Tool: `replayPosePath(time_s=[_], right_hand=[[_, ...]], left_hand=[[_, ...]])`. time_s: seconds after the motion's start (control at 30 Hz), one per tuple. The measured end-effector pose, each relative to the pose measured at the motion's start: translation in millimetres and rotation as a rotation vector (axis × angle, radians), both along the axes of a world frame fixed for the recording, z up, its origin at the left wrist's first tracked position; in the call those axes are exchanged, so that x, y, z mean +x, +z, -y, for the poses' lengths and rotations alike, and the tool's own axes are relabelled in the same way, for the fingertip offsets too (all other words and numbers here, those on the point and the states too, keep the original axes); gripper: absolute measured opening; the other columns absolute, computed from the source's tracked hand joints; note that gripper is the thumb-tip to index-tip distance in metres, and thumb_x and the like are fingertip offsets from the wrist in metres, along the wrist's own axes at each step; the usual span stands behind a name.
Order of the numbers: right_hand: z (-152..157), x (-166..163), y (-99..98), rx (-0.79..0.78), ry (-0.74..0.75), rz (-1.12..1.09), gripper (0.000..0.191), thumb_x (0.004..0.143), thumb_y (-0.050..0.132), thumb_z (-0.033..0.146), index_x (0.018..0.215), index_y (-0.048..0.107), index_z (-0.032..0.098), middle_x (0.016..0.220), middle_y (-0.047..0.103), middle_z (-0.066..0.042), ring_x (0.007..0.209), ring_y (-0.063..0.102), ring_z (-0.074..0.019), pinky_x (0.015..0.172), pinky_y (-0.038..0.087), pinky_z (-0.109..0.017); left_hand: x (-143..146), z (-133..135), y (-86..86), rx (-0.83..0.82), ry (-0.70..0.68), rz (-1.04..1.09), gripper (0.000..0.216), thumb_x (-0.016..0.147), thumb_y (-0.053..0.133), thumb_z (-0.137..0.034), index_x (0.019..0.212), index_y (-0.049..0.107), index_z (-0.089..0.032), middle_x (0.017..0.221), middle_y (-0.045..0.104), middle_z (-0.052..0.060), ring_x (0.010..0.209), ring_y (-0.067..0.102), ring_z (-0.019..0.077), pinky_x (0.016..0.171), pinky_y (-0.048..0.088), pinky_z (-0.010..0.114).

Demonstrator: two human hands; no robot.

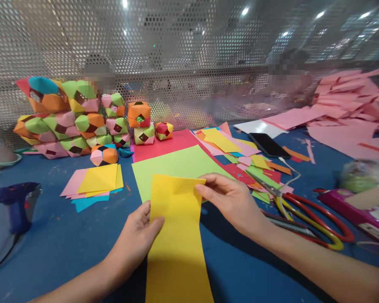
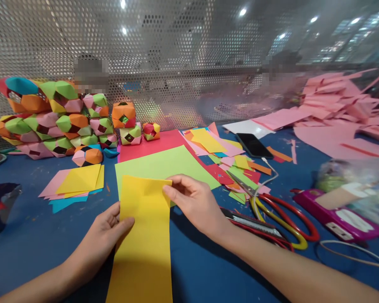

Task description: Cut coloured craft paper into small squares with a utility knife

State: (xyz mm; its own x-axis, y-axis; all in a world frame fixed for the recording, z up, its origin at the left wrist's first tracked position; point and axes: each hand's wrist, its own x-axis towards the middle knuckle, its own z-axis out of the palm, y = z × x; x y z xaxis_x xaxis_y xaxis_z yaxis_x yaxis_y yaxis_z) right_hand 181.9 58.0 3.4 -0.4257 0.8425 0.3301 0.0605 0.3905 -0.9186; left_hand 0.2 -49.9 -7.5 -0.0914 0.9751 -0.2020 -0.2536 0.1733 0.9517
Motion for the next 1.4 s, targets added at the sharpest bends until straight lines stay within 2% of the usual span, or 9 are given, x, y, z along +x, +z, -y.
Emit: replayPosePath(time_s=[0.1, 0.23, 0.33, 0.5, 0.73, 1.0, 1.13, 1.23, 1.4], right_hand=[[4, 4, -1.0, 0.377, 0.075, 0.014, 0.006, 0.088, 0.059, 0.023, 0.088, 0.065, 0.023, 0.088, 0.07, -0.005, 0.081, 0.066, -0.0179, 0.071, 0.054, -0.032], [2, 8, -8.5, 0.896, 0.353, 0.148, 0.02, 0.087, 0.055, 0.011, 0.103, 0.062, 0.022, 0.105, 0.07, -0.011, 0.095, 0.066, -0.0209, 0.079, 0.054, -0.038], [-6, 8, -19.5, 1.082, 0.364, 0.213, 0.02, 0.086, 0.057, 0.007, 0.103, 0.061, 0.017, 0.107, 0.07, -0.015, 0.098, 0.064, -0.0235, 0.079, 0.053, -0.041], [-15, 6, -30.4, 1.113, 0.322, 0.331, 0.014, 0.088, 0.057, 0.008, 0.099, 0.063, 0.014, 0.096, 0.07, -0.014, 0.087, 0.061, -0.022, 0.072, 0.051, -0.038], [-9, 6, -27.8, 1.074, 0.414, 0.439, 0.015, 0.094, 0.052, 0.013, 0.1, 0.065, 0.013, 0.094, 0.07, -0.011, 0.083, 0.059, -0.0193, 0.071, 0.048, -0.034], [-8, 2, -33.6, 1.016, 0.441, 0.483, 0.02, 0.097, 0.046, 0.013, 0.099, 0.066, 0.014, 0.093, 0.069, -0.01, 0.083, 0.059, -0.0174, 0.073, 0.048, -0.031], [-8, 2, -33.7, 1.02, 0.448, 0.505, 0.021, 0.097, 0.046, 0.013, 0.098, 0.066, 0.014, 0.092, 0.068, -0.01, 0.083, 0.059, -0.0176, 0.073, 0.048, -0.031], [-7, 3, -33.3, 1.018, 0.46, 0.535, 0.021, 0.097, 0.045, 0.012, 0.099, 0.066, 0.014, 0.092, 0.068, -0.01, 0.085, 0.059, -0.0178, 0.075, 0.047, -0.031], [-5, 4, -31.4, 1.062, 0.478, 0.588, 0.021, 0.097, 0.044, 0.013, 0.1, 0.065, 0.014, 0.09, 0.069, -0.01, 0.086, 0.059, -0.0184, 0.076, 0.047, -0.032]], left_hand=[[-2, -2, -2.9, -0.008, 0.025, 0.069, 0.033, 0.078, 0.073, -0.03, 0.108, 0.065, -0.019, 0.108, 0.072, 0.008, 0.094, 0.07, 0.0243, 0.078, 0.056, 0.033], [-8, -7, -4.5, -0.016, 0.183, 0.163, 0.026, 0.071, 0.076, -0.022, 0.093, 0.063, -0.016, 0.086, 0.072, 0.003, 0.074, 0.069, 0.0159, 0.069, 0.054, 0.024], [-12, -12, -2.4, -0.059, 0.308, 0.197, 0.032, 0.068, 0.073, -0.016, 0.097, 0.061, -0.017, 0.077, 0.07, 0.002, 0.065, 0.068, 0.0151, 0.062, 0.054, 0.023], [-16, -16, 1.7, -0.059, 0.349, 0.221, 0.032, 0.073, 0.062, -0.007, 0.105, 0.059, -0.016, 0.078, 0.071, 0.004, 0.067, 0.069, 0.0139, 0.064, 0.056, 0.022], [-23, -21, -3.3, -0.001, 0.406, 0.162, 0.028, 0.071, 0.061, -0.004, 0.096, 0.065, -0.016, 0.104, 0.072, 0.008, 0.088, 0.07, 0.0164, 0.076, 0.057, 0.025], [-27, -15, -4.9, 0.052, 0.326, 0.094, 0.026, 0.07, 0.059, -0.02, 0.092, 0.07, -0.014, 0.106, 0.07, 0.009, 0.104, 0.063, 0.0247, 0.089, 0.052, 0.035], [-25, -11, -5.4, 0.084, 0.267, -0.198, 0.032, 0.075, 0.068, -0.032, 0.104, 0.065, -0.019, 0.117, 0.065, 0.007, 0.115, 0.057, 0.025, 0.095, 0.047, 0.036], [-26, -11, -9.3, 0.08, 0.242, -0.342, 0.038, 0.071, 0.067, -0.025, 0.108, 0.061, -0.019, 0.117, 0.064, 0.008, 0.112, 0.059, 0.0232, 0.092, 0.048, 0.034], [-27, -13, -11.2, 0.031, 0.247, -0.312, 0.041, 0.07, 0.06, -0.021, 0.111, 0.058, -0.019, 0.112, 0.063, 0.008, 0.093, 0.064, 0.0199, 0.075, 0.052, 0.031]])
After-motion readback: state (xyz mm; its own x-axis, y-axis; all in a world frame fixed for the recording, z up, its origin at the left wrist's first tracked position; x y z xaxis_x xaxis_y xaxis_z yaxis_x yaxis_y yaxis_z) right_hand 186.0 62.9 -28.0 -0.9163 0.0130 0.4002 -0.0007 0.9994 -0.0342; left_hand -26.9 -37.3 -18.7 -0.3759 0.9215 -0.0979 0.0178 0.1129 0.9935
